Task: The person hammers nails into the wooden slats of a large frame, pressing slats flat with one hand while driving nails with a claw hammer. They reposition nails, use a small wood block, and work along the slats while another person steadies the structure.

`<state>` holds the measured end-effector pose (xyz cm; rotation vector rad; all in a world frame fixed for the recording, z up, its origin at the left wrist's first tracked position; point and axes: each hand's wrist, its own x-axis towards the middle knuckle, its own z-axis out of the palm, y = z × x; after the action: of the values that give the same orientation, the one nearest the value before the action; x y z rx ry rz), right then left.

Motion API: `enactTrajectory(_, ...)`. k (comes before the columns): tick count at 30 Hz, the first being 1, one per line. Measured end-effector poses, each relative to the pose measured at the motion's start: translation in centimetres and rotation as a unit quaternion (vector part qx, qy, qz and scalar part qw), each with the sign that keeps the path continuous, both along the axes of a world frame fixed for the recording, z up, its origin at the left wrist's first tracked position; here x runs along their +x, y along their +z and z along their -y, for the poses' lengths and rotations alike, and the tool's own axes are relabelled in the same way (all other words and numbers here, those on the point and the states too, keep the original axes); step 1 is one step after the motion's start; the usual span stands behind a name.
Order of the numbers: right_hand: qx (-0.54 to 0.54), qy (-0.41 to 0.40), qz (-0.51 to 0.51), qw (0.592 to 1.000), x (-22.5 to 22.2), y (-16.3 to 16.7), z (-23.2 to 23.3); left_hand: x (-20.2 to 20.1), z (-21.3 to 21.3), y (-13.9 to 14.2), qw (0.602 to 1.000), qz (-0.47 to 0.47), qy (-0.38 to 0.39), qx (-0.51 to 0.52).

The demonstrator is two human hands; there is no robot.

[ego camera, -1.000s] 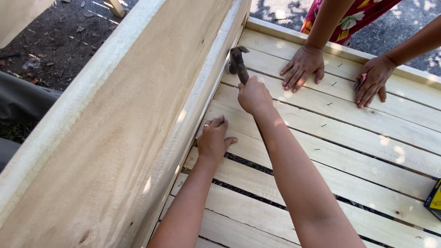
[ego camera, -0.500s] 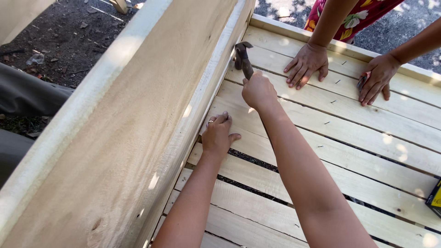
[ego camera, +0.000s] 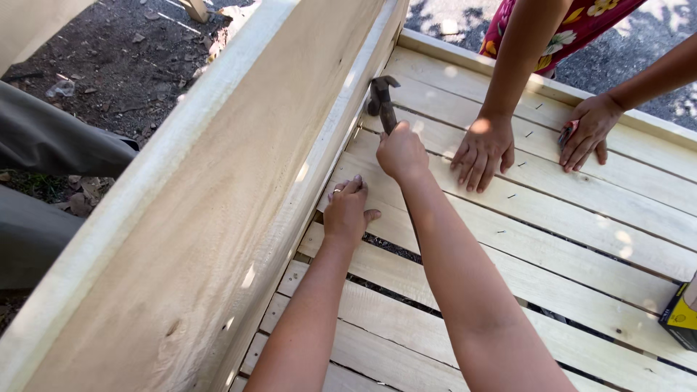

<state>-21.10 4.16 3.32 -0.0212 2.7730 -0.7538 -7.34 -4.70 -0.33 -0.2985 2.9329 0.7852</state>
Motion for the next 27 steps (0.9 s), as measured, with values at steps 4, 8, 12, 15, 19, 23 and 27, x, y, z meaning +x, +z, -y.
enactTrajectory(4, -0.015, -0.015, 0.018, 1.000, 3.1, 1.5, -1.0, 1.0, -0.6, 0.9, 0.999, -0.042, -0.005, 0.004)
enactTrajectory(8, -0.002, 0.004, -0.027, 1.000, 3.8, 4.1, -2.8, 0.9, -0.7, 0.7, 0.999, -0.036, -0.013, -0.008)
enactTrajectory(12, -0.034, -0.016, -0.098, 0.994, 2.2, 4.3, -2.6, -0.2, -0.6, 0.5, 1.000, 0.020, -0.011, 0.002)
enactTrajectory(15, -0.019, -0.007, -0.064, 0.998, 1.3, 2.2, 0.3, -0.1, -0.6, 0.3, 0.999, -0.034, -0.009, -0.028)
enactTrajectory(19, 0.001, 0.000, 0.006, 1.000, 0.1, 1.5, 0.3, 1.0, -0.2, 0.9, 0.999, -0.046, -0.009, 0.025)
enactTrajectory(23, -0.017, -0.016, 0.005, 1.000, 4.2, 1.4, -1.7, 1.0, 0.5, 2.4, 0.995, -0.037, 0.042, 0.081)
enactTrajectory(27, -0.054, -0.031, 0.017, 0.998, 12.5, 0.4, -3.6, 2.8, -0.3, 2.1, 0.977, -0.092, 0.127, 0.144)
